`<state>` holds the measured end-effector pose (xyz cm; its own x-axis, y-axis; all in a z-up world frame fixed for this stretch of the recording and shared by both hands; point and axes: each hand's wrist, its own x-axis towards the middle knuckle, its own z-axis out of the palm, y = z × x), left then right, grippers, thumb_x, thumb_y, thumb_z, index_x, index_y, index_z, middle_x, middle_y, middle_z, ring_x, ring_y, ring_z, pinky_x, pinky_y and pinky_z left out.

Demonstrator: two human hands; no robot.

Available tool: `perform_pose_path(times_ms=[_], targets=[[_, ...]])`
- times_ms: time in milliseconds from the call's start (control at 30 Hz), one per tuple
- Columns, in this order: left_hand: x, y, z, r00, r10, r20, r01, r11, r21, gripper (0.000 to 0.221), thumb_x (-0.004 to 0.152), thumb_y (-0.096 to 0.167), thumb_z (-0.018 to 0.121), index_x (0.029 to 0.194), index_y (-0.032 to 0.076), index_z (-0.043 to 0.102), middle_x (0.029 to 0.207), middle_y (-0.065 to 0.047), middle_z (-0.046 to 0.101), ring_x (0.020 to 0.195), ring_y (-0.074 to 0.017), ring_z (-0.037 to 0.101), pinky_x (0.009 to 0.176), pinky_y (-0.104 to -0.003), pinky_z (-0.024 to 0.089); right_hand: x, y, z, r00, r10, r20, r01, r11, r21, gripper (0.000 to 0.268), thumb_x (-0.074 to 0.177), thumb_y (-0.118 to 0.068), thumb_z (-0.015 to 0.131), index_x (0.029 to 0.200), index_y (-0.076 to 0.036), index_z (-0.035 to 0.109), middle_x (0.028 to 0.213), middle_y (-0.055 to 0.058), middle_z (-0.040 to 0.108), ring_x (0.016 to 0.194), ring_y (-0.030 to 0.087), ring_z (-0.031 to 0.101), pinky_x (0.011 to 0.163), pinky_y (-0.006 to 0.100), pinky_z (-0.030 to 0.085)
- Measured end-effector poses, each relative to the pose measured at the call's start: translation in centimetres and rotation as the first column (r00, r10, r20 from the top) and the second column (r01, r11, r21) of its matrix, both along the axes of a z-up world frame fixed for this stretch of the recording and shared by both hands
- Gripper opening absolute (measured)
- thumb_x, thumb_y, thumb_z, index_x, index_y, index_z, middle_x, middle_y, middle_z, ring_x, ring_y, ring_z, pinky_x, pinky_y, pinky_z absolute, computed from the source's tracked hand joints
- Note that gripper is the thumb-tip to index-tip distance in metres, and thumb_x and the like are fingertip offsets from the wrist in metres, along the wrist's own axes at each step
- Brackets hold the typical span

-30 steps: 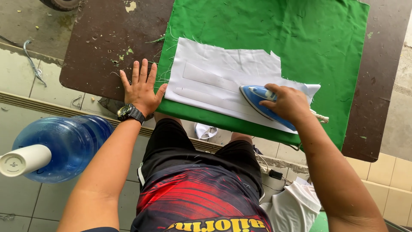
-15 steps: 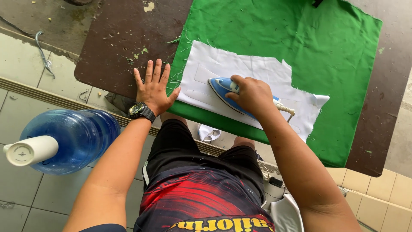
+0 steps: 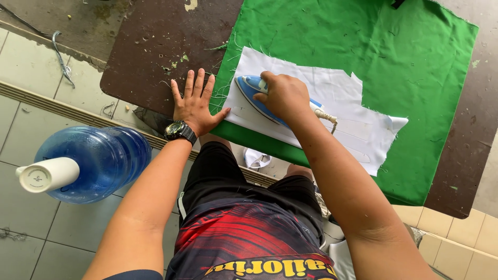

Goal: A person irons a small piece of white fabric on a green cloth using an electric iron.

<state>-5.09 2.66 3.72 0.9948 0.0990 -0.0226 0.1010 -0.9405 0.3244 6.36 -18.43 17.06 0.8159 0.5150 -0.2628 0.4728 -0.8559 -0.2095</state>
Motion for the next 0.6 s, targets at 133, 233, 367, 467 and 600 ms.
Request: perform_pose_path(times_ms=[133,233,367,467,600], targets=[[0.1,0.0,-0.1,1.000,0.007,-0.021,-0.007,1.000,0.012,0.100,0.087,0.082,0.042,0.163,0.018,0.025,0.172,-0.013,0.015,0.158,-0.0345,0.008,0.120,-0.074,-0.001,-0.1,-0.2,0.5,1.000,0.003,-0.008,-0.003,1.000,0.015,0.050,0.086,-0.033,0.082,0.130,-0.013,0.068,0.100,0.019,0.076,0.095,0.037,0.075,0.080,0.051,0.061],[-0.2,0.0,-0.2,1.000,0.015,-0.025,-0.014,1.000,0.017,0.100,0.087,0.083,0.041,0.163,0.019,0.025,0.171,-0.012,0.016,0.158,-0.0341,0.009,0.120,-0.074,0.000,-0.3,-0.8,0.4,1.000,0.009,-0.021,-0.009,1.000,-0.010,0.051,0.086,-0.034,0.082,0.130,-0.014,0.068,0.099,0.019,0.076,0.094,0.038,0.075,0.079,0.052,0.061],[0.1,0.0,-0.2,1.000,0.009,-0.004,-0.009,1.000,0.013,0.099,0.087,0.081,0.045,0.162,0.019,0.026,0.171,-0.012,0.017,0.158,-0.0338,0.010,0.120,-0.074,0.002,-0.2,-3.1,0.9,0.999,-0.016,-0.035,0.015,0.999,-0.030,0.052,0.086,-0.035,0.081,0.133,-0.014,0.068,0.100,0.019,0.076,0.096,0.038,0.074,0.082,0.051,0.060],[0.0,-0.1,-0.3,1.000,0.006,0.012,-0.006,1.000,0.011,0.098,0.087,0.079,0.047,0.162,0.019,0.027,0.171,-0.011,0.017,0.158,-0.0339,0.010,0.120,-0.073,0.003,-0.2,-5.6,1.4,0.997,-0.053,-0.052,0.050,0.997,-0.052,0.053,0.087,-0.036,0.080,0.134,-0.014,0.067,0.101,0.019,0.076,0.098,0.038,0.074,0.083,0.052,0.059],[0.0,0.0,-0.5,1.000,0.005,0.014,-0.005,1.000,0.011,0.098,0.087,0.077,0.047,0.163,0.018,0.028,0.171,-0.012,0.017,0.157,-0.0351,0.011,0.119,-0.074,0.004,-0.8,-8.7,2.6,0.991,-0.114,-0.066,0.109,0.991,-0.075,0.052,0.088,-0.034,0.079,0.134,-0.013,0.067,0.103,0.021,0.076,0.100,0.041,0.073,0.085,0.054,0.059]])
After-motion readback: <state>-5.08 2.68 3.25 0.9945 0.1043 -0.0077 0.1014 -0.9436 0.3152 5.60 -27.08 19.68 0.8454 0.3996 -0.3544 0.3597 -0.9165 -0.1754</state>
